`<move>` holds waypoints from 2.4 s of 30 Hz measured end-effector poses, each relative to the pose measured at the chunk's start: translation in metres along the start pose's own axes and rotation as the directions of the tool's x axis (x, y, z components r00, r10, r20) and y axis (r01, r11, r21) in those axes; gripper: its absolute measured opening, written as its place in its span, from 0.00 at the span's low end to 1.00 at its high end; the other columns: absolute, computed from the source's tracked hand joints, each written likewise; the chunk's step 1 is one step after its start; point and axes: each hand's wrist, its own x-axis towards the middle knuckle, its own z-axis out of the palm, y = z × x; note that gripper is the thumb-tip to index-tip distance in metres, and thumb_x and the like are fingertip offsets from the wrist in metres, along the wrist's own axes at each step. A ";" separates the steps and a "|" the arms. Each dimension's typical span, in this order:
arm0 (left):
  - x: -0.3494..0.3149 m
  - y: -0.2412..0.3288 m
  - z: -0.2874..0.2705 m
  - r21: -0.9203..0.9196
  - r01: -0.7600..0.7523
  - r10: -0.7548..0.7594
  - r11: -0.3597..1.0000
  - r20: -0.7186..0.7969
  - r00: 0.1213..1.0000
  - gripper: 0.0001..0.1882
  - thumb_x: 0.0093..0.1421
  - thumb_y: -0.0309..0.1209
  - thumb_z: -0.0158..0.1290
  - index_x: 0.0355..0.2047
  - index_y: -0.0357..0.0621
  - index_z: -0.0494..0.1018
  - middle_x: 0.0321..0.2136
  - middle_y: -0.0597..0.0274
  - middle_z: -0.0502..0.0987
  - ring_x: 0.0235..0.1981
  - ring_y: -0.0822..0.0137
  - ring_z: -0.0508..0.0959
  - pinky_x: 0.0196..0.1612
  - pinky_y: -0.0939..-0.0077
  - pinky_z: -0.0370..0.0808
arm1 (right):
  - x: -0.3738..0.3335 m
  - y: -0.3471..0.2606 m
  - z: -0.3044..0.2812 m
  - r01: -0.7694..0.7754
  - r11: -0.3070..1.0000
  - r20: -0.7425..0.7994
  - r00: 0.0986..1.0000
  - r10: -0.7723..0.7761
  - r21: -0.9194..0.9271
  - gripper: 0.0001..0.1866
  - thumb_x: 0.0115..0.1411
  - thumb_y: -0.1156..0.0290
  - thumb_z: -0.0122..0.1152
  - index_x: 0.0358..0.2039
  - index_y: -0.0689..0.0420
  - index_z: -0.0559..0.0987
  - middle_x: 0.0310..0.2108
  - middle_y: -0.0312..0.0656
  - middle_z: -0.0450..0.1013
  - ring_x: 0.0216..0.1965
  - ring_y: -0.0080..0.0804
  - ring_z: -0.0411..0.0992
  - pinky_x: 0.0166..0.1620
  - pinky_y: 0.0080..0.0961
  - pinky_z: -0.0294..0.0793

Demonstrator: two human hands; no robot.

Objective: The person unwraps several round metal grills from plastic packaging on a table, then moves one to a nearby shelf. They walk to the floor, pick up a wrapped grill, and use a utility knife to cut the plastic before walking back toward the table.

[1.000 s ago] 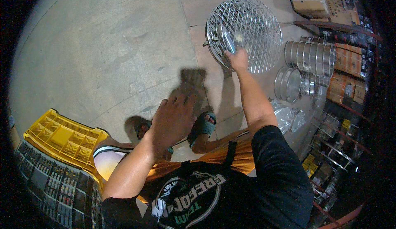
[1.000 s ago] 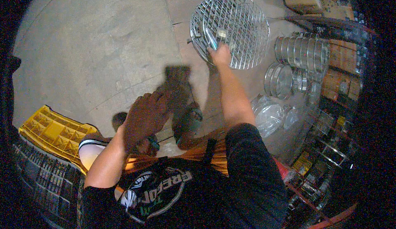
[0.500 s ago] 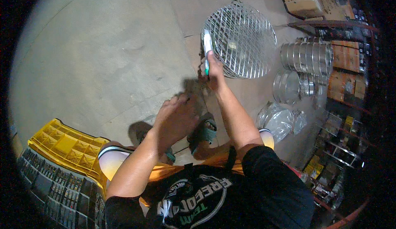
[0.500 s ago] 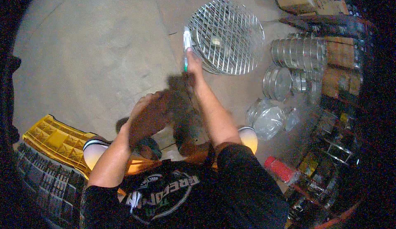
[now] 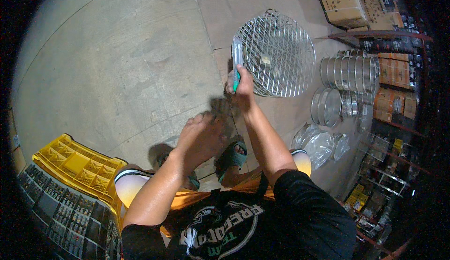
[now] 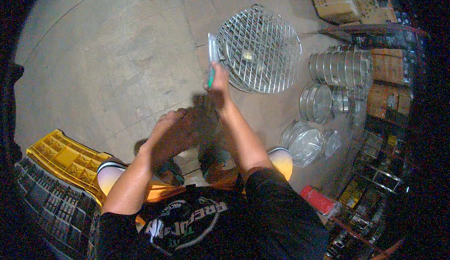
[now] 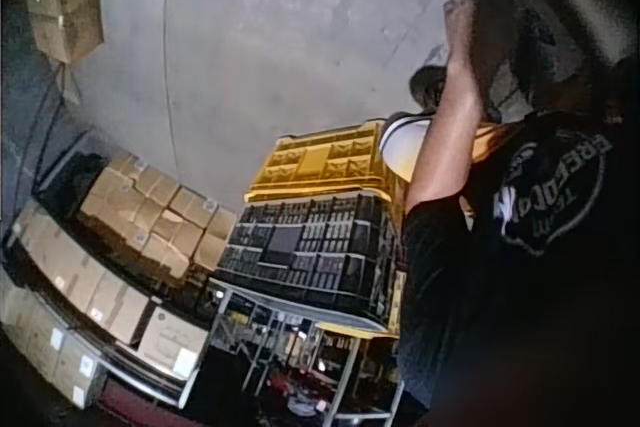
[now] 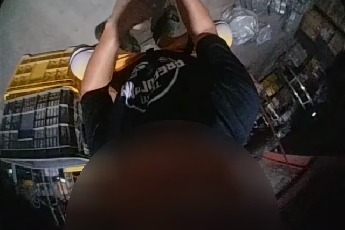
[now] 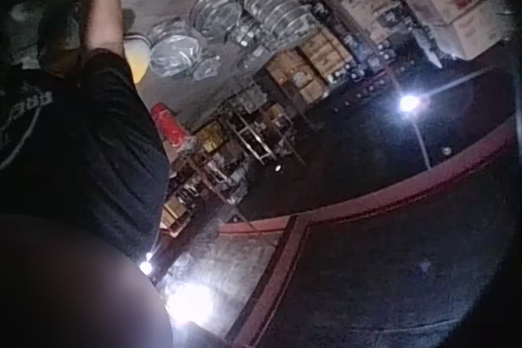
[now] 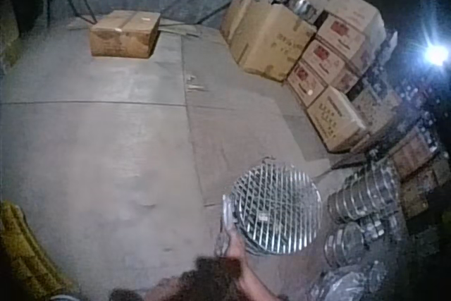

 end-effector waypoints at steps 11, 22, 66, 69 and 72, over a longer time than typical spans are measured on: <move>0.015 -0.018 -0.013 -0.012 0.137 -0.136 0.990 -0.241 0.961 0.25 0.55 0.38 0.51 0.50 0.37 0.65 0.41 0.44 0.72 0.43 0.46 0.74 0.46 0.55 0.70 | -0.046 0.028 0.021 -0.106 0.992 0.222 0.971 0.088 0.072 0.12 0.55 0.59 0.50 0.28 0.56 0.70 0.18 0.35 0.65 0.18 0.25 0.65 0.24 0.24 0.67; 0.016 -0.010 -0.040 -0.424 0.107 -0.330 0.899 -0.495 0.804 0.19 0.62 0.39 0.46 0.47 0.38 0.67 0.37 0.42 0.74 0.41 0.44 0.74 0.45 0.58 0.70 | -0.084 0.006 0.048 0.050 0.995 0.630 0.776 0.013 -0.083 0.24 0.58 0.60 0.55 0.50 0.61 0.65 0.43 0.41 0.68 0.44 0.30 0.68 0.46 0.31 0.69; 0.024 0.009 -0.044 -0.893 -0.157 -0.386 0.422 -0.333 0.860 0.14 0.65 0.38 0.45 0.40 0.39 0.65 0.26 0.62 0.72 0.26 0.73 0.72 0.32 0.78 0.72 | -0.016 0.075 -0.133 -0.387 0.877 -0.181 0.920 0.347 -0.284 0.20 0.55 0.54 0.60 0.39 0.59 0.75 0.30 0.40 0.73 0.27 0.29 0.71 0.28 0.32 0.73; 0.027 0.014 -0.043 -0.893 -0.147 -0.391 0.425 -0.327 0.860 0.14 0.65 0.38 0.45 0.41 0.39 0.65 0.27 0.62 0.72 0.27 0.73 0.73 0.33 0.77 0.72 | -0.025 0.065 -0.128 -0.437 0.882 -0.251 0.887 0.388 -0.179 0.20 0.56 0.53 0.58 0.39 0.58 0.75 0.30 0.40 0.73 0.26 0.29 0.71 0.27 0.32 0.73; 0.028 0.018 -0.040 -0.892 -0.149 -0.388 0.427 -0.329 0.861 0.15 0.64 0.39 0.46 0.41 0.39 0.65 0.27 0.62 0.72 0.27 0.72 0.73 0.32 0.78 0.72 | -0.022 0.064 -0.128 -0.481 0.462 -0.353 0.872 0.338 -0.745 0.21 0.57 0.53 0.58 0.41 0.57 0.75 0.31 0.40 0.73 0.26 0.32 0.71 0.27 0.32 0.73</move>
